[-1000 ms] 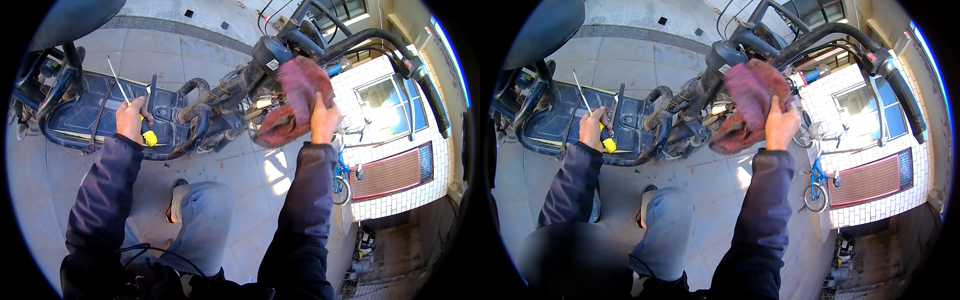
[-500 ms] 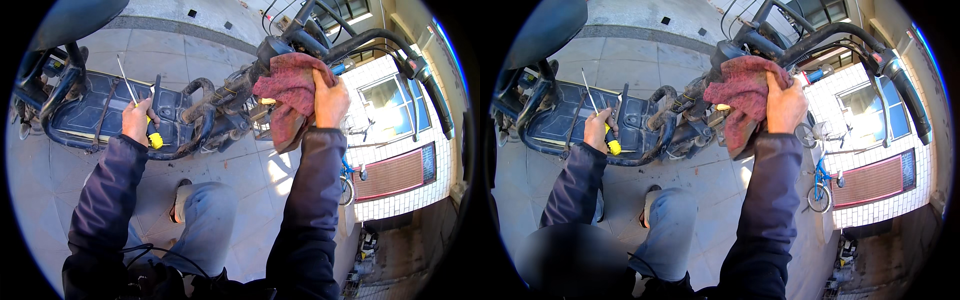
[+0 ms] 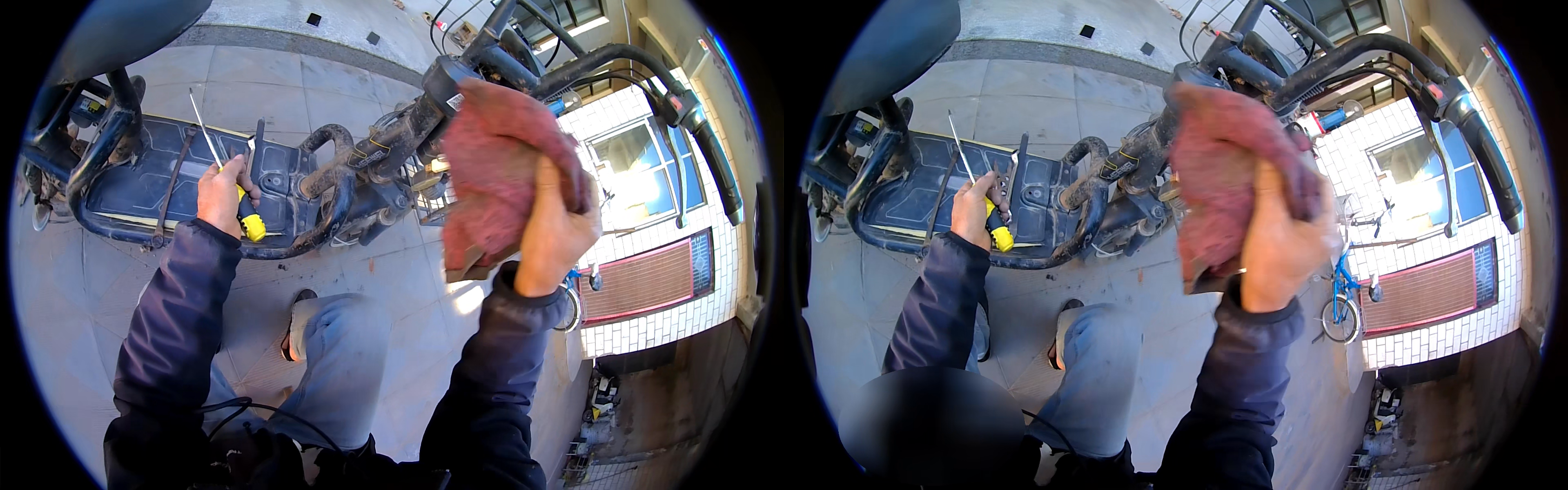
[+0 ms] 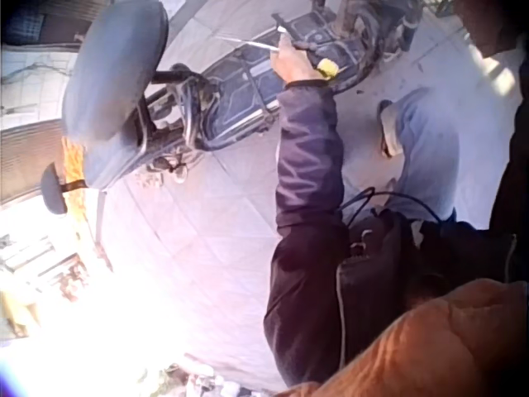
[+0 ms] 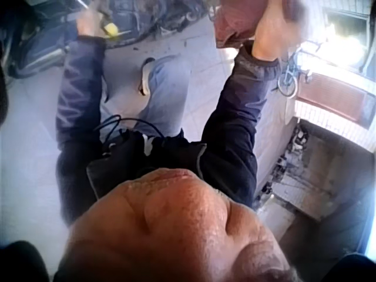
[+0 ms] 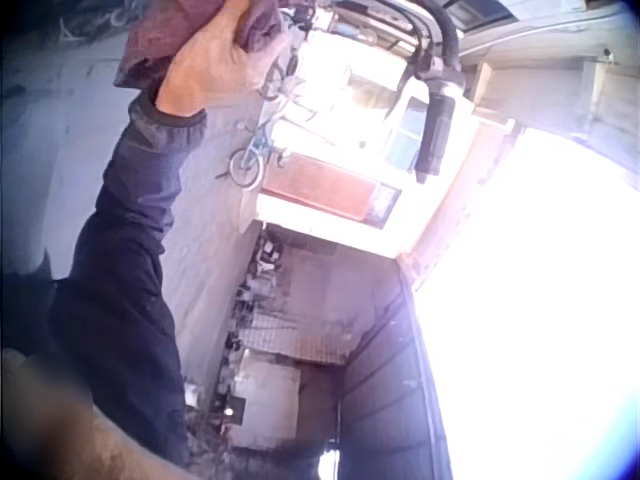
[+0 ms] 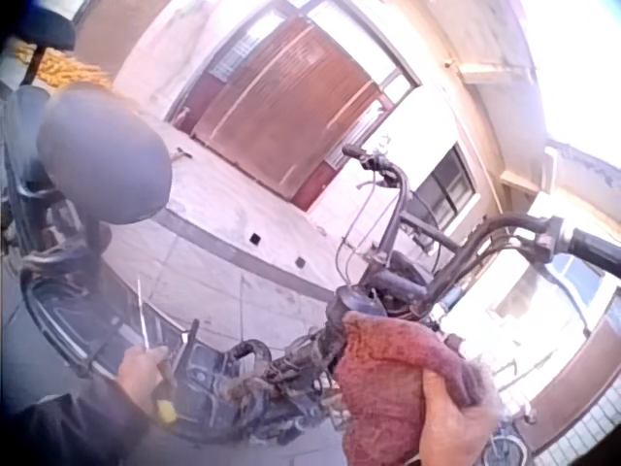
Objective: The person uses a wrench to tighten the axle nut on the front wheel of a scooter. After standing up, they use a rag to wipe the handlebars and the area around the headlight.
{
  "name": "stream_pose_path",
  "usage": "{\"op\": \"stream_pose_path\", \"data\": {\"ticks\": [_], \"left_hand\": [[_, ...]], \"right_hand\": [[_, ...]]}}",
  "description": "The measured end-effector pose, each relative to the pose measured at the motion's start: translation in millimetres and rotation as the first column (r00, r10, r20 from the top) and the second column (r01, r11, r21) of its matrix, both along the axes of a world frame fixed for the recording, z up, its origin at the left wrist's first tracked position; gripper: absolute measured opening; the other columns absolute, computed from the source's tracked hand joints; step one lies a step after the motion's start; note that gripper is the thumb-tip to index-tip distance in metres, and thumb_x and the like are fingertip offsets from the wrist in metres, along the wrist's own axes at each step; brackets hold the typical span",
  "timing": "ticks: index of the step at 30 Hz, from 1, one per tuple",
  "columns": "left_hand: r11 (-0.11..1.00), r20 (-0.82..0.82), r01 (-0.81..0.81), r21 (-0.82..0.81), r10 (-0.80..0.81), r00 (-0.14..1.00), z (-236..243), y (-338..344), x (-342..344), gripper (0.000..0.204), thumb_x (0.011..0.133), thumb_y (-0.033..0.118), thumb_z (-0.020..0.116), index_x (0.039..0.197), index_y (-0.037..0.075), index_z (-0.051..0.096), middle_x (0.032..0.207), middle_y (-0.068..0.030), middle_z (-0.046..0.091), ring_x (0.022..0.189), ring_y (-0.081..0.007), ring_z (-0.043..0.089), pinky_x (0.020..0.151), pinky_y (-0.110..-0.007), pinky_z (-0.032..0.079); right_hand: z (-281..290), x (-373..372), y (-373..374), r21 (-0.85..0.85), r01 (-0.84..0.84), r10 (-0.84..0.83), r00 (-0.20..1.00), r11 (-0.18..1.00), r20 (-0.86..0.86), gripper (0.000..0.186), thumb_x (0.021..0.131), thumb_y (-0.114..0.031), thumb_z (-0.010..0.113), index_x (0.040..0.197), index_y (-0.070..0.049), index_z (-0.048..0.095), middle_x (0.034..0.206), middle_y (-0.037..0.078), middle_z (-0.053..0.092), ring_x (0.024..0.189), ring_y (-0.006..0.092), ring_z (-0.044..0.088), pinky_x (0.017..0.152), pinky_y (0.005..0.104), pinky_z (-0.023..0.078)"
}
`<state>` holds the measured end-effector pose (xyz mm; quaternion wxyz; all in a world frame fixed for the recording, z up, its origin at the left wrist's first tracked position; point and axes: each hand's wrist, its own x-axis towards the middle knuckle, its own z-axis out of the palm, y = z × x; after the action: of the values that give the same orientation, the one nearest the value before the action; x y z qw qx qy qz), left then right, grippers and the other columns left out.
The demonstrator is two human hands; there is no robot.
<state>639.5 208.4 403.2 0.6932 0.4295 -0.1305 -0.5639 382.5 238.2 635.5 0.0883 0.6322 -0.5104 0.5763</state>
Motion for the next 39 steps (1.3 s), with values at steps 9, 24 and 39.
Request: {"op": "stream_pose_path", "data": {"ticks": [9, 24, 39], "left_hand": [[0.958, -0.004, -0.285, -0.04, 0.285, 0.959, -12, -13, 17, 0.029, 0.095, 0.029, 0.057, 0.094, 0.0, 0.056, 0.08, -0.006, 0.06, 0.071, -0.0158, 0.058, 0.064, -0.028, 0.048], [0.985, 0.1, -0.163, -0.053, 0.168, 0.981, -11, -12, -24, 0.026, 0.099, 0.028, 0.049, 0.088, 0.005, 0.053, 0.073, -0.0058, 0.056, 0.068, -0.0162, 0.055, 0.065, -0.031, 0.047], [0.845, 0.521, 0.438, -0.309, -0.235, 0.821, 7, -7, -89, 0.059, 0.104, 0.049, 0.025, 0.1, -0.002, 0.056, 0.079, -0.0089, 0.061, 0.073, -0.0147, 0.06, 0.073, -0.03, 0.05]], "right_hand": [[-130, 143, -83, 0.181, -0.114, 0.183, 0.881, 0.977, -0.436, 0.035, 0.078, -0.023, 0.074, 0.099, -0.004, 0.053, 0.087, 0.015, 0.061, 0.072, 0.0371, 0.064, 0.063, 0.0463, 0.05], [-211, 116, -44, 0.611, -0.672, 0.573, 0.717, 0.417, 0.397, 0.047, 0.094, -0.034, 0.06, 0.12, 0.005, 0.057, 0.101, 0.02, 0.068, 0.093, 0.0236, 0.067, 0.082, 0.0321, 0.051], [-127, 6, 18, 0.35, -0.58, 0.337, 0.761, 0.735, 0.554, 0.03, 0.089, -0.007, 0.067, 0.116, 0.004, 0.059, 0.093, 0.005, 0.063, 0.077, 0.0076, 0.056, 0.066, 0.0238, 0.049]]}}
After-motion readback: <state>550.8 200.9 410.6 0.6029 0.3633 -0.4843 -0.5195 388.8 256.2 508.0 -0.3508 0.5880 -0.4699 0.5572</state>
